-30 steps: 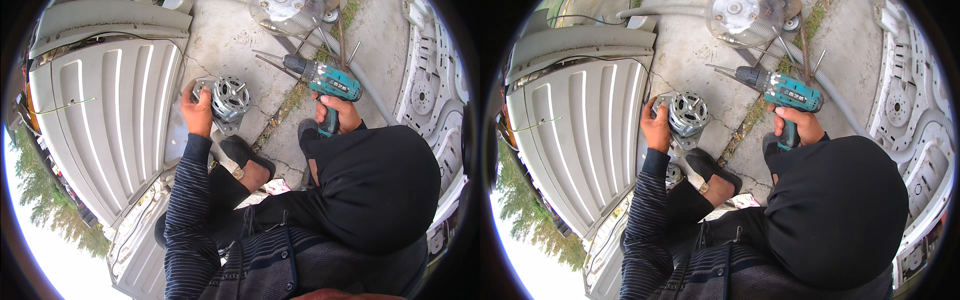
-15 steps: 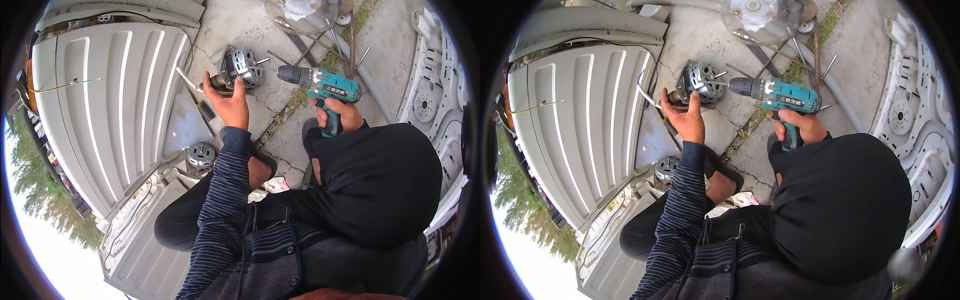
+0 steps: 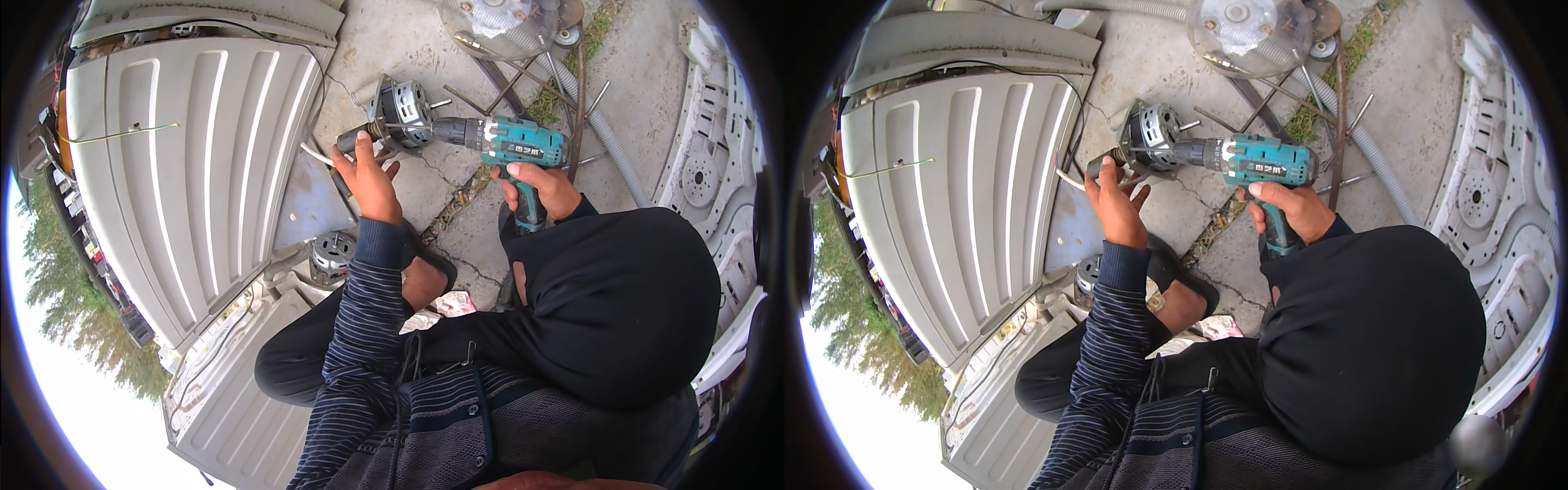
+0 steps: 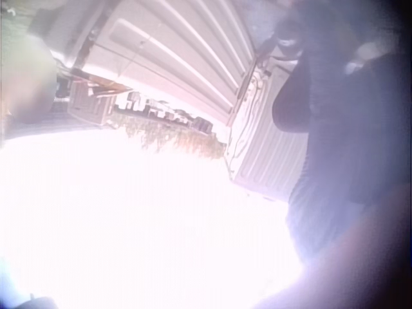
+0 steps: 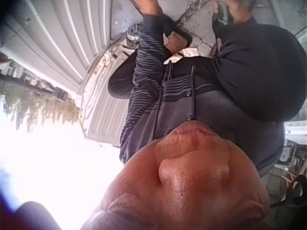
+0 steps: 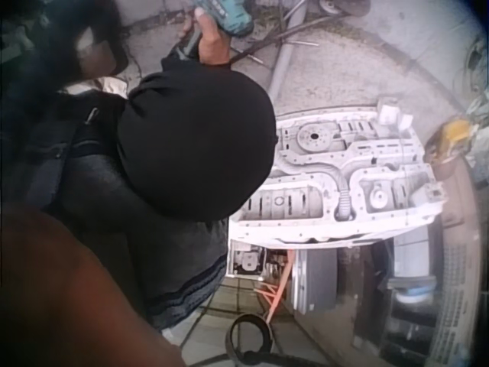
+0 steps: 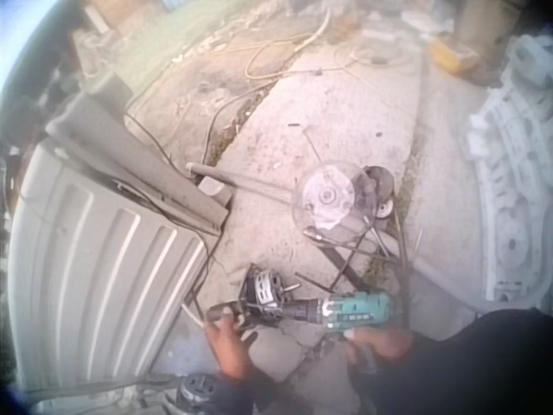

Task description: The person uses a cordless drill to remove screws from a motor housing, then disassembles the motor by hand. They inspect the internal components and place the parts on a nearby surface.

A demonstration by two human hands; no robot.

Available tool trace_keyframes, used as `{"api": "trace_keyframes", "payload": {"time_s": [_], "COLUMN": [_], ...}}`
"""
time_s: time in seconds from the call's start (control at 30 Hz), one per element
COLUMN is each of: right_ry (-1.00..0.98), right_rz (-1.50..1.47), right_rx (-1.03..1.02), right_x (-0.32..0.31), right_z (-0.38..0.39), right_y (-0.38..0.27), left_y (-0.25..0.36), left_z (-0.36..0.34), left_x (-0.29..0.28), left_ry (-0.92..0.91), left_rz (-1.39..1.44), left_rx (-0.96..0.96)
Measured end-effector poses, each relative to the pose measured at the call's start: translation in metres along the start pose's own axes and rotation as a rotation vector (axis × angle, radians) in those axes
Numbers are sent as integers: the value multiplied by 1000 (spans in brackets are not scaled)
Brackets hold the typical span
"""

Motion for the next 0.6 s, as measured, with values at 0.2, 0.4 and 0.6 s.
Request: {"api": "trace_keyframes", "payload": {"time_s": [0.2,0.4,0.6], "right_ry": [-30,-33,-45], "right_rz": [4,10,4], "right_rx": [44,32,65], "right_x": [-6,-8,-13], "right_z": [-4,-7,-8], "right_y": [-2,-4,-4], "left_y": [13,10,11], "left_z": [-5,-6,-11], "left_x": [9,16,16], "left_ry": [39,85,7], "left_rz": [18,107,167], "left_rx": [-110,-71,-64]}}
Point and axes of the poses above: each hand's wrist, its own z-axis away from the middle knuckle, its own x-axis out of the palm, y = z × x, the point moved 2 cm from there along -z, towards the middle knuckle, and after that the axes turned 6 degrees about -x, right-handed, at the moved point
